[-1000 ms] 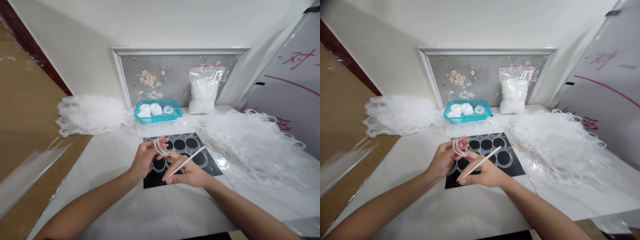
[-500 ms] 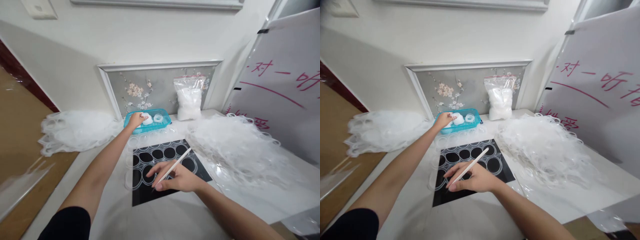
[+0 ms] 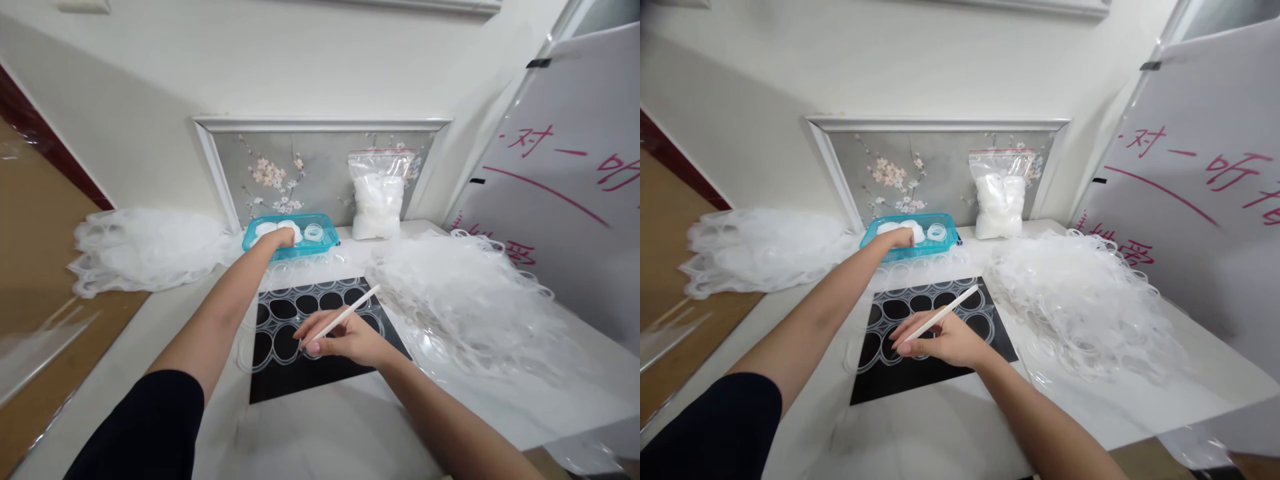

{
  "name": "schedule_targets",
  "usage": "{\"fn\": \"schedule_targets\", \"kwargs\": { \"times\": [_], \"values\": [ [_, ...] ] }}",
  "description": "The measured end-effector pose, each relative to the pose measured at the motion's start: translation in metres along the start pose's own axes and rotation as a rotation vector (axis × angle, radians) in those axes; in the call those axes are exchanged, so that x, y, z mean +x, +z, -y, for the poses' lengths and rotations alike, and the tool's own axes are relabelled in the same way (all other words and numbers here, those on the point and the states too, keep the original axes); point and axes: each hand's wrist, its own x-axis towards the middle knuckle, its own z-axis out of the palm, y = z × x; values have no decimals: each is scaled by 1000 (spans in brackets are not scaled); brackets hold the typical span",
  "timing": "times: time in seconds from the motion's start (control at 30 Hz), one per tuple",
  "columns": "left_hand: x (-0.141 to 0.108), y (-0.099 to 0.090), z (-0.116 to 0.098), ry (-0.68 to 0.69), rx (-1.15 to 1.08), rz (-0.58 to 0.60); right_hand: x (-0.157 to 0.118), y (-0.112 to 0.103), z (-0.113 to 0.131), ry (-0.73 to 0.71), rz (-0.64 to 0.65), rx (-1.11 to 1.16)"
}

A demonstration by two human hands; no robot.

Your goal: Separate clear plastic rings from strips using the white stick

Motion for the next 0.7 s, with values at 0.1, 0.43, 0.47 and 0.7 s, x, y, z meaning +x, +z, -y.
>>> {"fn": "schedule_targets", "kwargs": {
  "times": [0.1, 0.43, 0.47, 0.7],
  "values": [
    [-14, -15, -8, 10, 42, -54, -2, -9, 11, -45, 11, -103],
    [-244, 49, -14, 447, 56, -93, -73, -90, 50, 502, 125, -875],
    [-264, 62, -10, 442, 73, -67, -75, -93, 48, 541, 145, -888],
    [-298, 95, 1, 328, -27, -40, -60, -88, 36, 636, 369, -887]
  ]
}}
